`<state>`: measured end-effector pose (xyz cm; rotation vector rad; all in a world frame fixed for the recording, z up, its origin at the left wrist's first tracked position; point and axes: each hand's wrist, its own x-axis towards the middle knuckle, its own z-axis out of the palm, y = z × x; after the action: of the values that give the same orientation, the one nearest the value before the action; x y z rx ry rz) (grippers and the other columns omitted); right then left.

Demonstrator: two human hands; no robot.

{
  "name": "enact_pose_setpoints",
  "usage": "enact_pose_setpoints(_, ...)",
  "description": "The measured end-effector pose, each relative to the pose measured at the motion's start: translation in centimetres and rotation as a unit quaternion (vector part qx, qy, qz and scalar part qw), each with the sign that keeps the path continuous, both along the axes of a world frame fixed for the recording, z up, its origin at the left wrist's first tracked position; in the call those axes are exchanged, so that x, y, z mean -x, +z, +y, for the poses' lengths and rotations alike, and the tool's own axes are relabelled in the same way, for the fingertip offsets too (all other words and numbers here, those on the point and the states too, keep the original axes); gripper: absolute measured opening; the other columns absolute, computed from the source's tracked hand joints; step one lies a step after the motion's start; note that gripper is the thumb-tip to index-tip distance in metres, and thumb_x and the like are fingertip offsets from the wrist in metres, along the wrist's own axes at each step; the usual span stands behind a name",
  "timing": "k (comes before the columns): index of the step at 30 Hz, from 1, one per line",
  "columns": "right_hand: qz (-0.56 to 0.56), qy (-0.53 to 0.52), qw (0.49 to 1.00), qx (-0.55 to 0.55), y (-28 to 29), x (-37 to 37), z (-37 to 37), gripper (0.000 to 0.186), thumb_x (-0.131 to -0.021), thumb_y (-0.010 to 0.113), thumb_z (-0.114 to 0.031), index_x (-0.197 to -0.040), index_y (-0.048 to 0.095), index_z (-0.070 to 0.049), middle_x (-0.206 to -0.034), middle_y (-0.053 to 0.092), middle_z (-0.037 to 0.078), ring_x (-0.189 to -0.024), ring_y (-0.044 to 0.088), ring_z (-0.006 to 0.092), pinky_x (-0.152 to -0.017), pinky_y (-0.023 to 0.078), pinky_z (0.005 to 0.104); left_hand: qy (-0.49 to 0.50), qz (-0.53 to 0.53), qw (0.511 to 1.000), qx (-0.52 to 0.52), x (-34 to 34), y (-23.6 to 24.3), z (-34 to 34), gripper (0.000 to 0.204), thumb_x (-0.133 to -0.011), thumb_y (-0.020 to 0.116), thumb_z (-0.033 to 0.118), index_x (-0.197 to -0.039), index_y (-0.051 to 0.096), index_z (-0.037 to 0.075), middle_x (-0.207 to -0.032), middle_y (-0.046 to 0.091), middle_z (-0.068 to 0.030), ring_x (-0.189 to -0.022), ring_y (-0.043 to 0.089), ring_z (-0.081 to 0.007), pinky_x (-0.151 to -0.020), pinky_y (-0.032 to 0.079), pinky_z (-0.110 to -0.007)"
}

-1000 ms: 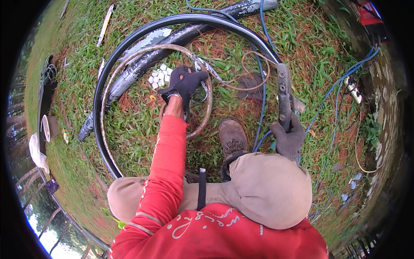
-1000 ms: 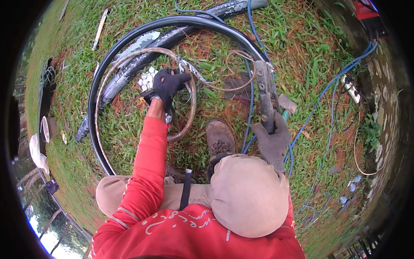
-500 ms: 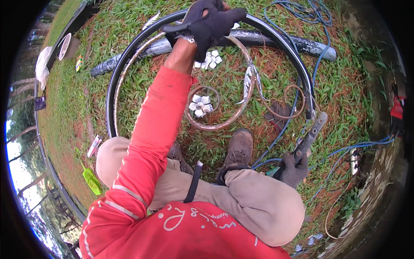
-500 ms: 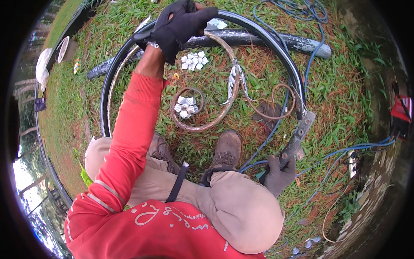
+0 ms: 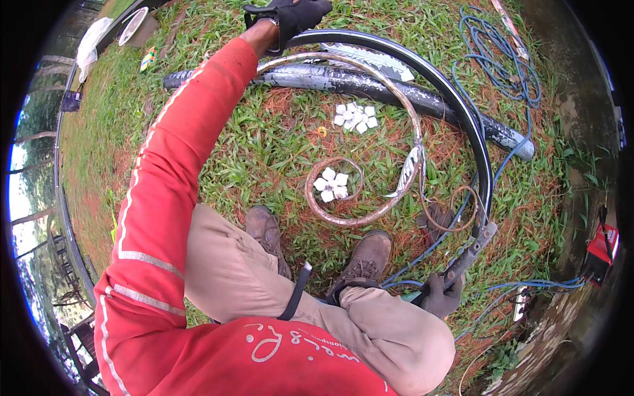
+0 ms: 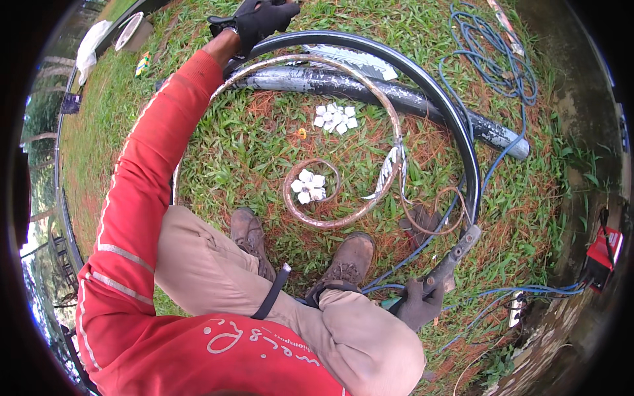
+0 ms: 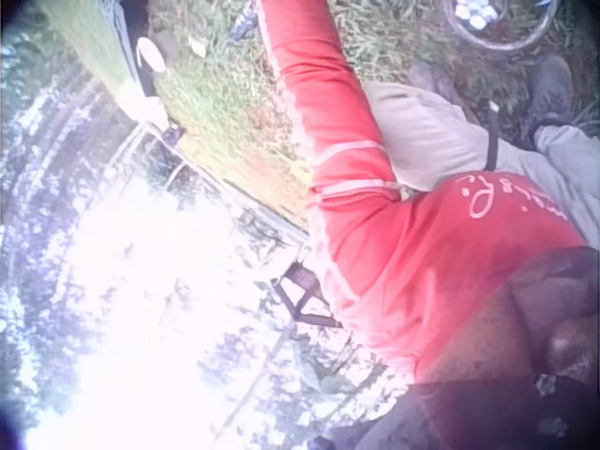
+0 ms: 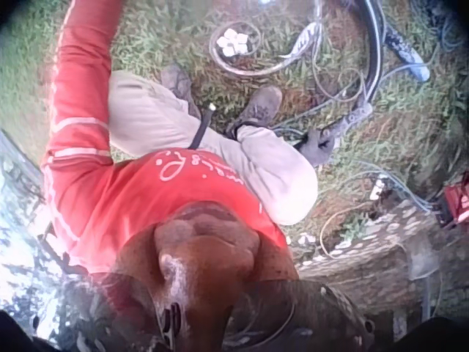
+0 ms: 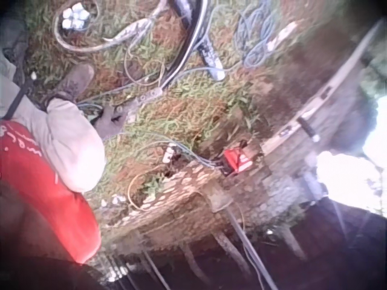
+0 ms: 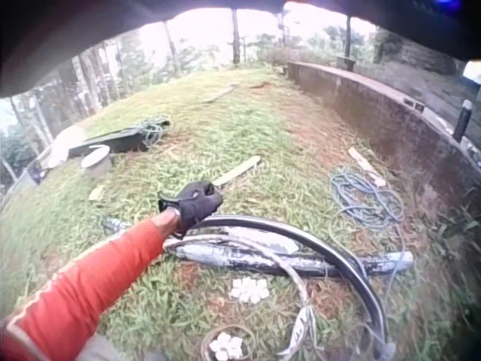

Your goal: The person welds small metal flower-shaped decorations onto a curved metal frame using a welding tool held in one hand.

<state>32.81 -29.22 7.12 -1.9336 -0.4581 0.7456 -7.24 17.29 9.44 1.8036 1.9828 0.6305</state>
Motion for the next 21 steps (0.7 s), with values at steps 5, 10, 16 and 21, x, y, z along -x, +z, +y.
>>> enact_pose_setpoints(5,0.013,-0.009,1.0,-0.021,-0.4,0.2,0.6,0.023,-0.078,0.074,0.004,-0.092,0.06,-0.006,-0.073,0.055,0.0,-0.056,0.05,0.0099,-0.052,0.042,0.0272,0.021,0.006,0.998,-0.063,4.7,-3.7,1.6,0.034,-0.088,0.067,0.029,-0.111,0.071,0.004,-0.089,0.073,-0.0204,-0.082,0.069,-0.0333,-0.074,0.053,-0.046)
enact_pose_setpoints(10,0.01,-0.027,0.999,-0.019,-0.8,0.6,2.2,0.028,-0.078,0.072,0.005,-0.098,0.057,-0.007,-0.076,0.054,0.0,-0.057,0.048,0.0098,-0.051,0.041,0.0278,-0.13,-0.01,0.98,-0.149,3.9,-6.6,3.0,0.043,-0.093,0.07,0.024,-0.132,0.068,0.004,-0.104,0.076,-0.0134,-0.092,0.072,-0.024,-0.086,0.057,-0.038)
enact_pose_setpoints(16,0.013,-0.029,0.999,-0.01,-1.0,0.5,3.5,0.031,-0.078,0.074,0.002,-0.102,0.055,-0.007,-0.079,0.055,0.003,-0.057,0.051,0.0111,-0.051,0.043,0.0277,-0.388,-0.047,0.919,-0.047,-6.8,-8.8,3.9,0.035,-0.096,0.072,0.022,-0.125,0.072,0.003,-0.11,0.079,-0.0185,-0.099,0.076,-0.0299,-0.091,0.059,-0.042)
enact_pose_setpoints(21,0.007,-0.026,0.999,-0.021,-1.4,-0.2,3.8,0.033,-0.076,0.074,0.0,-0.105,0.057,-0.006,-0.08,0.057,0.001,-0.058,0.051,0.0099,-0.052,0.042,0.0261,-0.395,0.106,0.902,-0.136,-11.4,-10.5,8.8,0.054,-0.087,0.073,0.025,-0.136,0.064,0.003,-0.118,0.074,-0.0232,-0.109,0.073,-0.0374,-0.094,0.058,-0.047)
